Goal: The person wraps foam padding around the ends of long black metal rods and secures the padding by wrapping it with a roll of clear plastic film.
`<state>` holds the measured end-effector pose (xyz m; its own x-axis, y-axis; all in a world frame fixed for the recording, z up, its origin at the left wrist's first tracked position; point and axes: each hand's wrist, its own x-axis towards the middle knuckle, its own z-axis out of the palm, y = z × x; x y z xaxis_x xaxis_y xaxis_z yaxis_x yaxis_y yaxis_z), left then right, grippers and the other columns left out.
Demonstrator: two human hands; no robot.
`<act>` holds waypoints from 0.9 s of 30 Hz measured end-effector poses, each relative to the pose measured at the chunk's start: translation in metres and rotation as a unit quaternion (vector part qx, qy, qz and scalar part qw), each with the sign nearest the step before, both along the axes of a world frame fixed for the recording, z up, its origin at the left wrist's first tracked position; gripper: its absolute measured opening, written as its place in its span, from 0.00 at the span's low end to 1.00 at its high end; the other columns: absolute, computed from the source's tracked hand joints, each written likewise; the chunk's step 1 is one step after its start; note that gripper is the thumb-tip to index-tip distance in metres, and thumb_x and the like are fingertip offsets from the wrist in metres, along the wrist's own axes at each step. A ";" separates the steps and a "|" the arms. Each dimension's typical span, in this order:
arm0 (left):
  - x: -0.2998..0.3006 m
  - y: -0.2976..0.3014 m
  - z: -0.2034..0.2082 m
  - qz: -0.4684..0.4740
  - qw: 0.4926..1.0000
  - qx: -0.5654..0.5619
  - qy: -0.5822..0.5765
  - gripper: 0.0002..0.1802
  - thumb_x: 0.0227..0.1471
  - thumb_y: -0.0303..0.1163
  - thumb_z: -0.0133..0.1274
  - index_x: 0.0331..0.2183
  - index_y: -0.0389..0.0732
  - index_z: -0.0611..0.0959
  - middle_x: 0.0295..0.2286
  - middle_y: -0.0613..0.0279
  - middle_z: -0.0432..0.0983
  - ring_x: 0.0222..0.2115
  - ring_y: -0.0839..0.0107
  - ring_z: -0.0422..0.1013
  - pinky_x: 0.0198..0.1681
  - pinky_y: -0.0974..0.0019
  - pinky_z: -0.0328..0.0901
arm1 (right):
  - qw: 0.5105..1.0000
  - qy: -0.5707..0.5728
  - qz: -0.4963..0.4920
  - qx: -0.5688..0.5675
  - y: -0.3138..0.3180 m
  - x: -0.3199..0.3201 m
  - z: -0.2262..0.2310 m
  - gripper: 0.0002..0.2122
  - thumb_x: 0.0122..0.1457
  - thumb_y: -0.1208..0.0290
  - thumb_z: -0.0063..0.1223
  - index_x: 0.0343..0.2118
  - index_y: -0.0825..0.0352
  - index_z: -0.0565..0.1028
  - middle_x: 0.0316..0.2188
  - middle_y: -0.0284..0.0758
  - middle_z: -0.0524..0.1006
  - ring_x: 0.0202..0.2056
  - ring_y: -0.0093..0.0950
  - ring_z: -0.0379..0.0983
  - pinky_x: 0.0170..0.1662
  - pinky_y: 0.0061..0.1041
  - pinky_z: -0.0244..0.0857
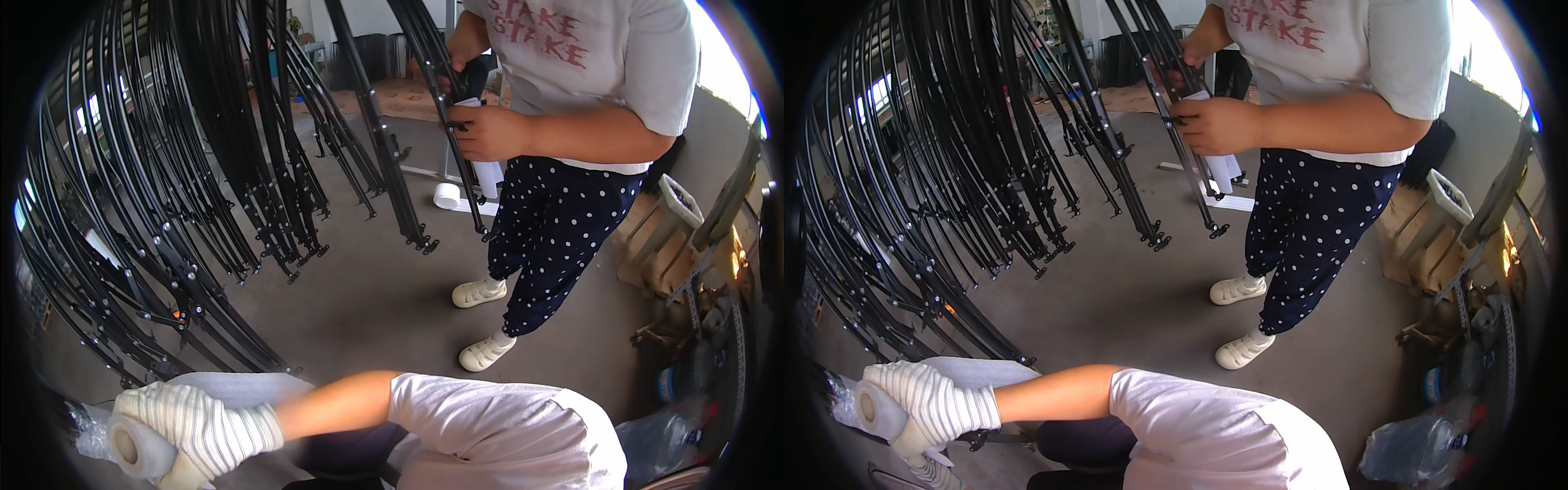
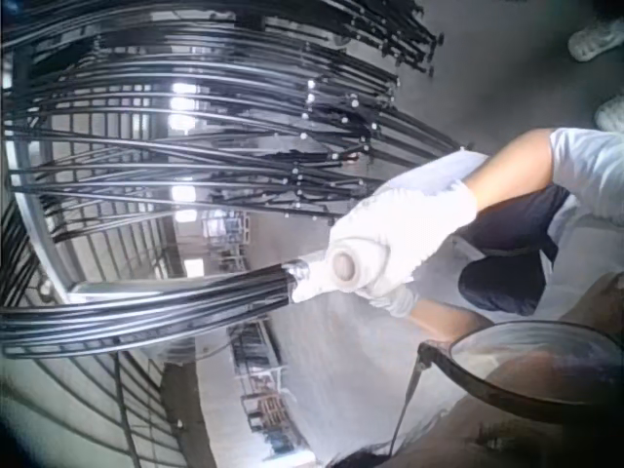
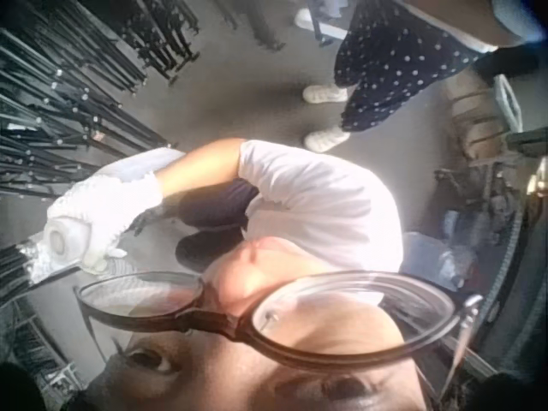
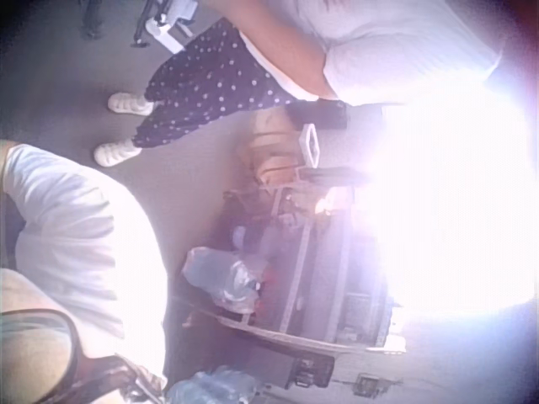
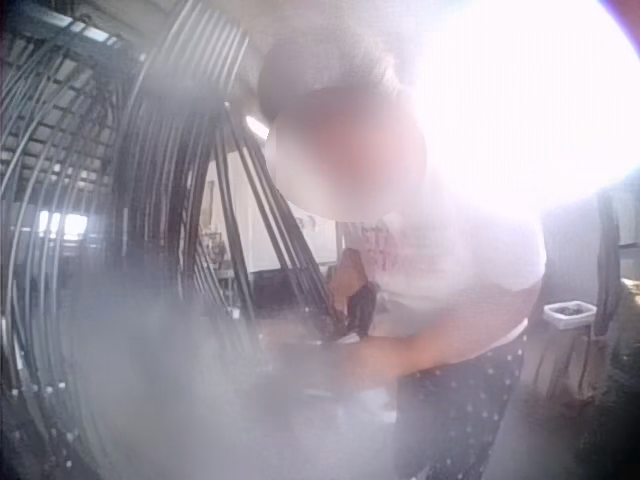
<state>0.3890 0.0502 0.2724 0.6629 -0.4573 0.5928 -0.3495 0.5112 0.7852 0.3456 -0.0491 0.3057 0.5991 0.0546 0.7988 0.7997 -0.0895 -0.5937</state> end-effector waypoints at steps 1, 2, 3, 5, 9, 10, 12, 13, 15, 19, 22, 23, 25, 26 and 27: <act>0.003 -0.002 -0.012 0.003 1.000 -0.003 0.013 0.30 0.49 0.38 0.45 0.51 0.36 0.58 0.41 0.57 0.68 0.41 0.70 0.65 0.48 0.67 0.56 | 1.000 -0.015 -0.014 0.022 0.008 0.000 -0.006 0.25 0.24 0.68 0.59 0.31 0.67 0.64 0.25 0.42 0.68 0.29 0.41 0.68 0.32 0.32 0.63; 0.005 -0.004 -0.026 0.007 1.000 -0.005 0.029 0.30 0.49 0.38 0.46 0.51 0.36 0.59 0.40 0.57 0.68 0.41 0.70 0.65 0.48 0.67 0.57 | 0.998 -0.029 -0.029 0.044 0.015 -0.001 -0.012 0.24 0.25 0.69 0.57 0.31 0.67 0.63 0.24 0.42 0.68 0.28 0.41 0.67 0.32 0.33 0.62; 0.008 -0.007 -0.036 0.008 0.999 -0.007 0.040 0.30 0.48 0.37 0.46 0.51 0.36 0.59 0.40 0.57 0.68 0.40 0.70 0.65 0.48 0.67 0.57 | 0.995 -0.049 -0.051 0.067 0.018 -0.003 -0.012 0.23 0.26 0.71 0.56 0.32 0.68 0.63 0.24 0.43 0.67 0.28 0.42 0.67 0.32 0.33 0.62; 0.014 -0.006 -0.055 0.024 0.998 -0.013 0.061 0.30 0.48 0.36 0.47 0.51 0.36 0.59 0.40 0.58 0.68 0.40 0.70 0.66 0.47 0.67 0.57 | 0.990 -0.081 -0.009 0.118 0.010 -0.026 0.007 0.17 0.32 0.67 0.58 0.28 0.65 0.69 0.23 0.39 0.70 0.27 0.37 0.68 0.29 0.29 0.61; 0.021 -0.005 -0.086 0.067 0.993 -0.026 0.090 0.29 0.47 0.35 0.48 0.50 0.35 0.60 0.39 0.58 0.69 0.39 0.70 0.66 0.46 0.67 0.58 | 0.990 -0.085 -0.079 0.082 0.032 0.003 -0.012 0.20 0.29 0.72 0.56 0.30 0.67 0.66 0.24 0.41 0.68 0.28 0.40 0.67 0.31 0.31 0.61; 0.022 -0.003 -0.093 0.083 0.991 -0.030 0.097 0.29 0.47 0.34 0.49 0.50 0.35 0.61 0.38 0.58 0.69 0.39 0.70 0.66 0.46 0.67 0.59 | 0.988 -0.084 -0.124 0.041 0.037 0.013 -0.025 0.23 0.27 0.73 0.55 0.32 0.68 0.62 0.25 0.43 0.67 0.29 0.42 0.66 0.33 0.34 0.61; 0.025 0.006 -0.108 0.126 0.985 -0.045 0.108 0.29 0.47 0.33 0.49 0.49 0.35 0.61 0.38 0.59 0.69 0.38 0.70 0.66 0.46 0.67 0.59 | 0.987 -0.083 -0.138 0.024 0.025 0.006 -0.017 0.23 0.27 0.73 0.55 0.32 0.68 0.62 0.25 0.43 0.67 0.29 0.42 0.66 0.33 0.34 0.61; 0.024 0.010 -0.114 0.147 0.981 -0.052 0.113 0.29 0.46 0.33 0.50 0.49 0.35 0.62 0.37 0.59 0.69 0.38 0.70 0.66 0.45 0.67 0.59 | 0.986 -0.085 -0.146 0.017 0.020 0.000 -0.013 0.23 0.27 0.73 0.55 0.32 0.68 0.62 0.25 0.43 0.67 0.29 0.43 0.66 0.34 0.34 0.61; 0.021 0.027 -0.126 0.198 0.970 -0.070 0.121 0.28 0.46 0.32 0.51 0.49 0.34 0.62 0.37 0.59 0.70 0.38 0.70 0.67 0.45 0.67 0.60 | 0.981 -0.079 -0.171 0.040 0.025 0.004 -0.016 0.21 0.27 0.72 0.54 0.30 0.68 0.62 0.26 0.43 0.68 0.31 0.42 0.67 0.35 0.34 0.62; 0.008 0.065 -0.159 0.308 0.932 -0.119 0.150 0.28 0.45 0.30 0.52 0.48 0.34 0.63 0.36 0.60 0.70 0.37 0.70 0.67 0.44 0.66 0.61 | 0.994 0.032 -0.104 -0.008 0.010 -0.004 -0.002 0.21 0.28 0.67 0.56 0.29 0.67 0.64 0.26 0.44 0.69 0.33 0.42 0.67 0.36 0.33 0.63; -0.009 0.099 -0.186 0.358 0.913 -0.102 0.168 0.27 0.45 0.29 0.53 0.47 0.34 0.64 0.35 0.60 0.70 0.36 0.70 0.67 0.43 0.66 0.61 | 0.994 0.013 -0.105 0.021 0.014 -0.001 -0.007 0.22 0.29 0.65 0.57 0.31 0.66 0.65 0.27 0.44 0.70 0.33 0.42 0.68 0.36 0.33 0.63; -0.016 0.111 -0.195 0.361 0.914 -0.068 0.173 0.27 0.44 0.28 0.54 0.47 0.33 0.64 0.35 0.60 0.71 0.36 0.70 0.68 0.43 0.66 0.62 | 0.996 0.030 -0.085 0.007 0.017 0.002 -0.008 0.23 0.29 0.64 0.57 0.31 0.66 0.65 0.28 0.44 0.70 0.33 0.42 0.68 0.36 0.33 0.62; -0.033 0.125 -0.204 0.325 0.927 0.089 0.164 0.21 0.49 0.32 0.48 0.46 0.35 0.68 0.39 0.60 0.69 0.40 0.73 0.65 0.47 0.70 0.58 | 0.995 0.029 -0.093 -0.001 0.018 0.004 -0.009 0.26 0.28 0.61 0.58 0.34 0.67 0.65 0.29 0.45 0.70 0.35 0.42 0.68 0.38 0.33 0.62; -0.038 0.127 -0.206 0.300 0.926 0.168 0.156 0.19 0.52 0.33 0.45 0.45 0.35 0.70 0.41 0.60 0.69 0.42 0.74 0.64 0.49 0.72 0.56 | 0.991 0.011 -0.130 0.012 0.020 0.011 -0.013 0.27 0.28 0.60 0.59 0.35 0.68 0.66 0.30 0.46 0.70 0.35 0.43 0.68 0.39 0.32 0.62; -0.041 0.136 -0.208 0.280 0.924 0.203 0.166 0.17 0.51 0.31 0.47 0.44 0.36 0.71 0.40 0.60 0.70 0.41 0.74 0.65 0.47 0.72 0.57 | 0.990 -0.013 -0.137 0.018 0.024 0.011 -0.013 0.29 0.27 0.59 0.59 0.36 0.68 0.66 0.31 0.46 0.70 0.35 0.42 0.68 0.39 0.32 0.62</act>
<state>0.3479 0.1858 0.0647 0.9773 -0.1282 0.1686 -0.1745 -0.0365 0.9840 0.3567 -0.0248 0.2923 0.5676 -0.1355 0.8121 0.7630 -0.2840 -0.5806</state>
